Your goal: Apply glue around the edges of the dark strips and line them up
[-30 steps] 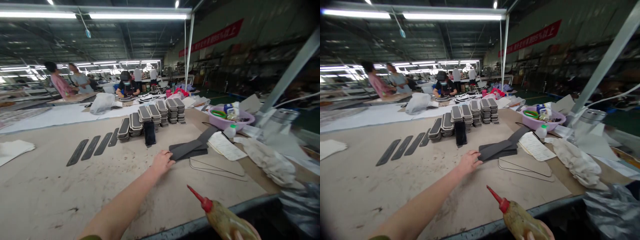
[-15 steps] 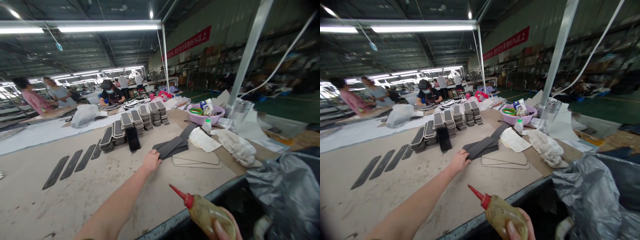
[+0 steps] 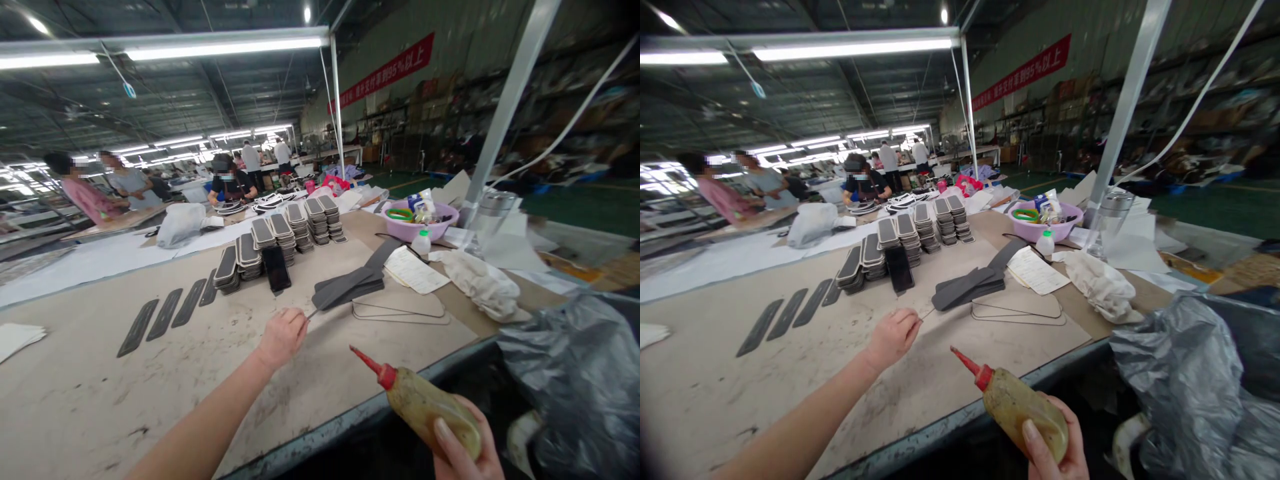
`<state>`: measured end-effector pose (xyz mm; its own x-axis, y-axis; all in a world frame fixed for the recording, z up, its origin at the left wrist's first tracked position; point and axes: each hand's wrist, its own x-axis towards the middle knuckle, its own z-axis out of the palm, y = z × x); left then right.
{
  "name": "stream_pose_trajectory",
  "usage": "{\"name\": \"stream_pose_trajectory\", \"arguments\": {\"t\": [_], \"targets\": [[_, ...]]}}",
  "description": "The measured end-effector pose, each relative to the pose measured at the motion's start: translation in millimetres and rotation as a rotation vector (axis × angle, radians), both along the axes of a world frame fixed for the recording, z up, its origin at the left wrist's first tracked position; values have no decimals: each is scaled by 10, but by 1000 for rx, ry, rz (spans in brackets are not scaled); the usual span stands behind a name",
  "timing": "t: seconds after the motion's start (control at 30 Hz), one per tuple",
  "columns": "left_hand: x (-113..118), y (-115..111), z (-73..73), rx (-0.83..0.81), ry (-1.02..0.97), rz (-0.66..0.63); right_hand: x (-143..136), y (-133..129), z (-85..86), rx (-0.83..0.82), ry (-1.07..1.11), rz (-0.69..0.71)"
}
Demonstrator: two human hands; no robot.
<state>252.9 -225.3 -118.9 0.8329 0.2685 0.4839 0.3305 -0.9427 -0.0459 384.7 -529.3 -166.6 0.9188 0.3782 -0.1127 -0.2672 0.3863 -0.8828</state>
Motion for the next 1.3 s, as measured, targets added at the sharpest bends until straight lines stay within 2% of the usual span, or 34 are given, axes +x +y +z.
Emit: {"name": "stream_pose_trajectory", "arguments": {"t": [0.1,0.2,0.27,0.4,0.6,0.8,1.0,1.3], "targets": [[-460,-448,-199,46,85,-129,-59,10,-22,-74,-229,-21],[-783,-808,-387,-75,128,-140,-143,54,-54,-212,-573,40],[-916,-923,-461,-179,82,-114,-200,98,-90,-275,-834,81],[-1093,-924,-523,-295,-51,-46,-318,194,-151,-288,-1169,190],[-1237,-922,-608,-360,-89,-43,-486,310,-88,-271,-1374,321],[-1265,-970,-688,-361,-127,-29,-579,382,-52,-224,-1480,388],[-1255,-989,-656,-336,-102,-18,-637,431,6,-232,-1547,466],[-1229,-982,-649,-342,-128,-32,-637,443,57,-234,-1607,441]]}}
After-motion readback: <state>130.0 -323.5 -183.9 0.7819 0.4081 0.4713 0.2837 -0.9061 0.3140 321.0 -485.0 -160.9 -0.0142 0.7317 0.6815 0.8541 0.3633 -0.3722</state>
